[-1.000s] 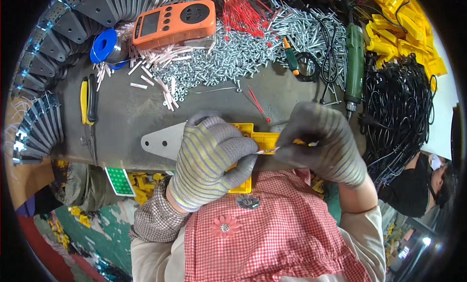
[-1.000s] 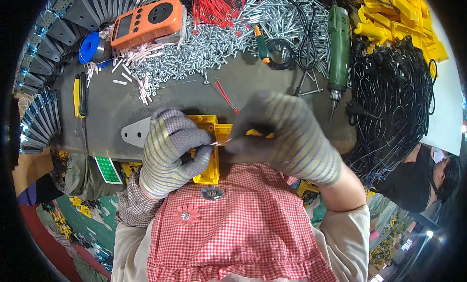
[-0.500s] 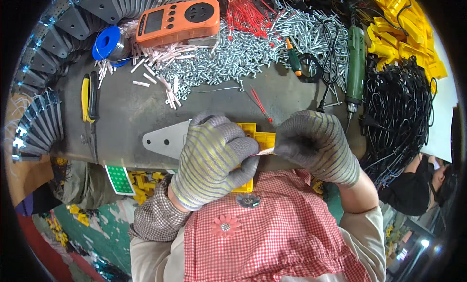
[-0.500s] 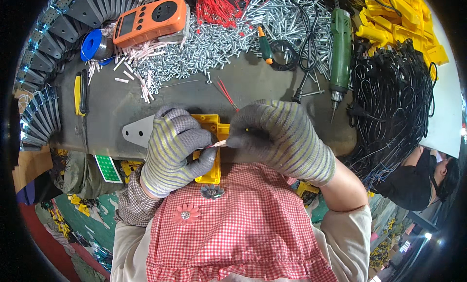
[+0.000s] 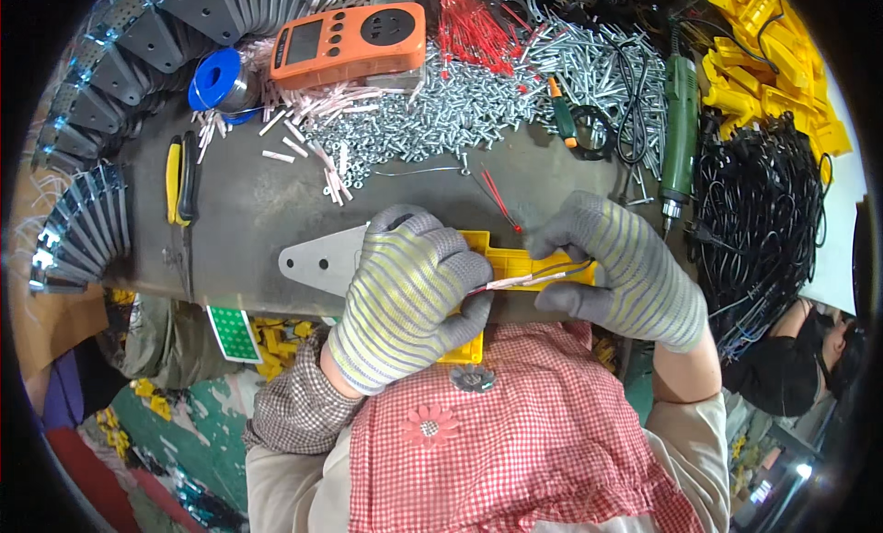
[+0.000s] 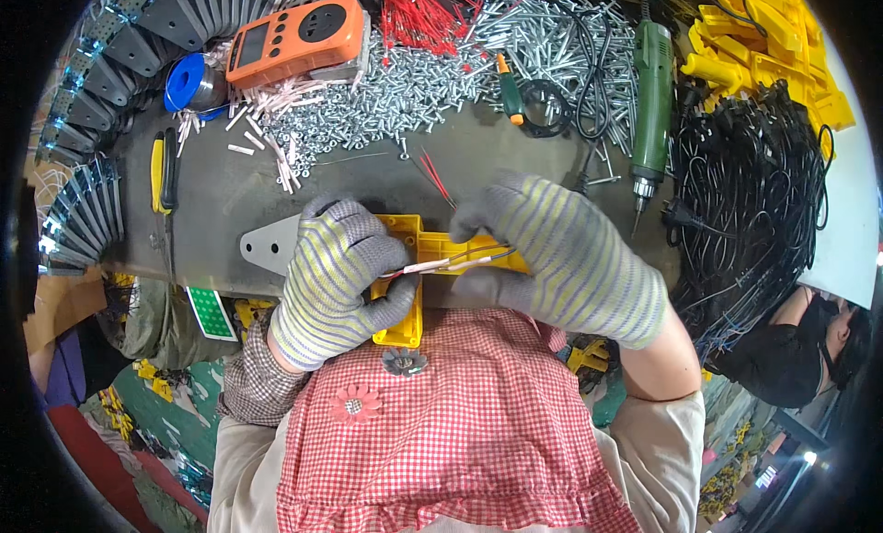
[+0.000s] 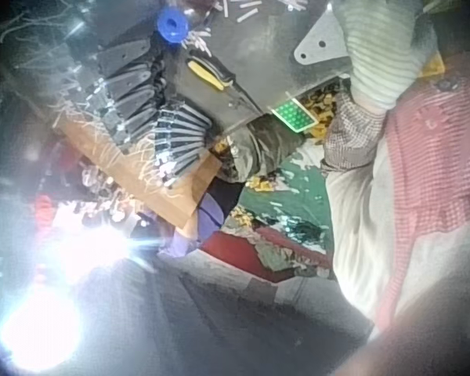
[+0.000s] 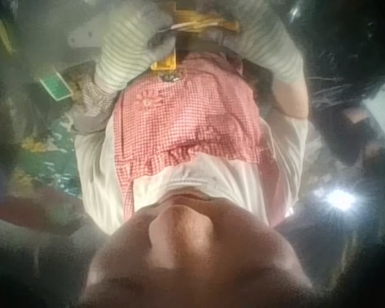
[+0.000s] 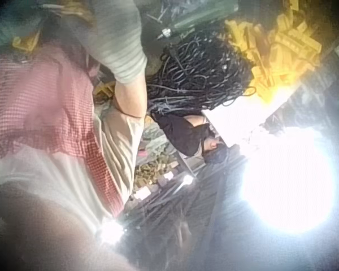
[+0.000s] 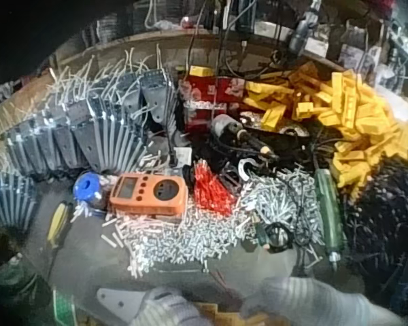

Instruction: The person assembles small electronic components, a small PCB, and wires into a yellow plastic housing by screwing them together with an electric screwdriver, wiring them with pliers, and soldering them with a soldering iron.

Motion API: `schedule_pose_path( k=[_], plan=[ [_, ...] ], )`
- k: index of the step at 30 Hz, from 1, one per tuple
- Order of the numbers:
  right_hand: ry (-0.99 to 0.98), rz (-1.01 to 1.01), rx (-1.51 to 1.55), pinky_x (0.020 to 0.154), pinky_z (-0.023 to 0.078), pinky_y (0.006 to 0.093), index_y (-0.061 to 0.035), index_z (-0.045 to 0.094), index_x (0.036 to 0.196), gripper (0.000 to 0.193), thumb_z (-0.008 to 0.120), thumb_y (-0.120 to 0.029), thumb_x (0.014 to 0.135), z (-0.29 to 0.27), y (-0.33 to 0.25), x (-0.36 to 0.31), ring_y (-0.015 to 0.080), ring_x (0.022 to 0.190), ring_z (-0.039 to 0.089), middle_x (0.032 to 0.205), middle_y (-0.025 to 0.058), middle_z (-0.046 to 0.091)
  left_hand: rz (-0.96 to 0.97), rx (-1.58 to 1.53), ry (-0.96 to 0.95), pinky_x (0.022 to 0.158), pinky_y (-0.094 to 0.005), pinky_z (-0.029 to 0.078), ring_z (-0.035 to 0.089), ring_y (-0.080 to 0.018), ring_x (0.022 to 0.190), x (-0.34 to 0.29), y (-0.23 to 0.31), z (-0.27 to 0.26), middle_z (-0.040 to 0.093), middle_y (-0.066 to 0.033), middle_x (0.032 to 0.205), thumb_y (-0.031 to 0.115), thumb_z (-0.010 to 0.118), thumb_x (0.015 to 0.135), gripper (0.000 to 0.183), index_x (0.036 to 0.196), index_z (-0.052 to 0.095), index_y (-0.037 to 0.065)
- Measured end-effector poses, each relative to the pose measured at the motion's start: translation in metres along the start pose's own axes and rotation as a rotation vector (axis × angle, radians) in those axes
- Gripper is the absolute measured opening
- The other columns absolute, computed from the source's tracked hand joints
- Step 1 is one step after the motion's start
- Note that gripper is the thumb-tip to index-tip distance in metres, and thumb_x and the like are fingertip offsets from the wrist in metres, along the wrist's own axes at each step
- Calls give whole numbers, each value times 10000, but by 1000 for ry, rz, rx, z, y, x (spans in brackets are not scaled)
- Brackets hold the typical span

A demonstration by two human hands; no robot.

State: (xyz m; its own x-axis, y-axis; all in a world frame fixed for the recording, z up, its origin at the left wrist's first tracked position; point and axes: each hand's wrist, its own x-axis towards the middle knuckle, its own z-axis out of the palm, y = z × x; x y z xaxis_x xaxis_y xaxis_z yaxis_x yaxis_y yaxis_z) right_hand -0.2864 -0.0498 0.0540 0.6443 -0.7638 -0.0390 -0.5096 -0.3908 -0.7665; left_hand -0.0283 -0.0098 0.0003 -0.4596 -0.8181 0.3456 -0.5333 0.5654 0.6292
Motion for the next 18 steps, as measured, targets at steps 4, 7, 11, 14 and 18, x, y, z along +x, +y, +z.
schedule_pose_path(
  k=[4, 7, 11, 14, 18],
  plan=[
    [10, -21, -175, 749, 546, 421, -101, 706, 998, 228, 838, -217, 852, -3, 5, -6, 332, 860, 696, 901, 89, 680, -26, 21, -22, 896, -484, 470, 645, -297, 872, 2, 3, 1, 666, -64, 892, 214, 803, 731, 190, 869, 708, 125],
    [40, 6, -138, 733, 555, 418, -106, 723, 994, 219, 839, -232, 857, 6, 6, -4, 325, 825, 715, 881, 88, 712, -68, 57, -85, 908, -481, 466, 643, -300, 887, 5, 5, -4, 669, -64, 897, 235, 792, 744, 191, 877, 710, 126],
    [2, -61, -89, 717, 570, 411, -93, 787, 992, 239, 840, -283, 855, 10, 15, -1, 328, 780, 737, 864, 108, 752, -96, 76, -196, 904, -478, 467, 644, -308, 890, 12, 5, -12, 671, -69, 912, 244, 766, 790, 172, 889, 710, 115],
    [-53, 28, 46, 738, 577, 406, -75, 810, 996, 296, 847, -325, 844, 6, 9, 1, 341, 811, 740, 890, 120, 758, -78, -261, -252, 770, -452, 500, 621, -352, 828, 18, -8, -25, 621, -107, 860, 138, 718, 858, 127, 910, 655, 41],
    [-63, 24, 8, 746, 578, 407, -57, 808, 1016, 353, 862, -350, 828, 7, 13, 1, 340, 832, 745, 906, 123, 766, -269, -502, -659, 783, -448, 524, 650, -354, 844, 52, -18, -57, 642, -113, 903, 102, 716, 870, 116, 935, 651, 31]
  ],
)
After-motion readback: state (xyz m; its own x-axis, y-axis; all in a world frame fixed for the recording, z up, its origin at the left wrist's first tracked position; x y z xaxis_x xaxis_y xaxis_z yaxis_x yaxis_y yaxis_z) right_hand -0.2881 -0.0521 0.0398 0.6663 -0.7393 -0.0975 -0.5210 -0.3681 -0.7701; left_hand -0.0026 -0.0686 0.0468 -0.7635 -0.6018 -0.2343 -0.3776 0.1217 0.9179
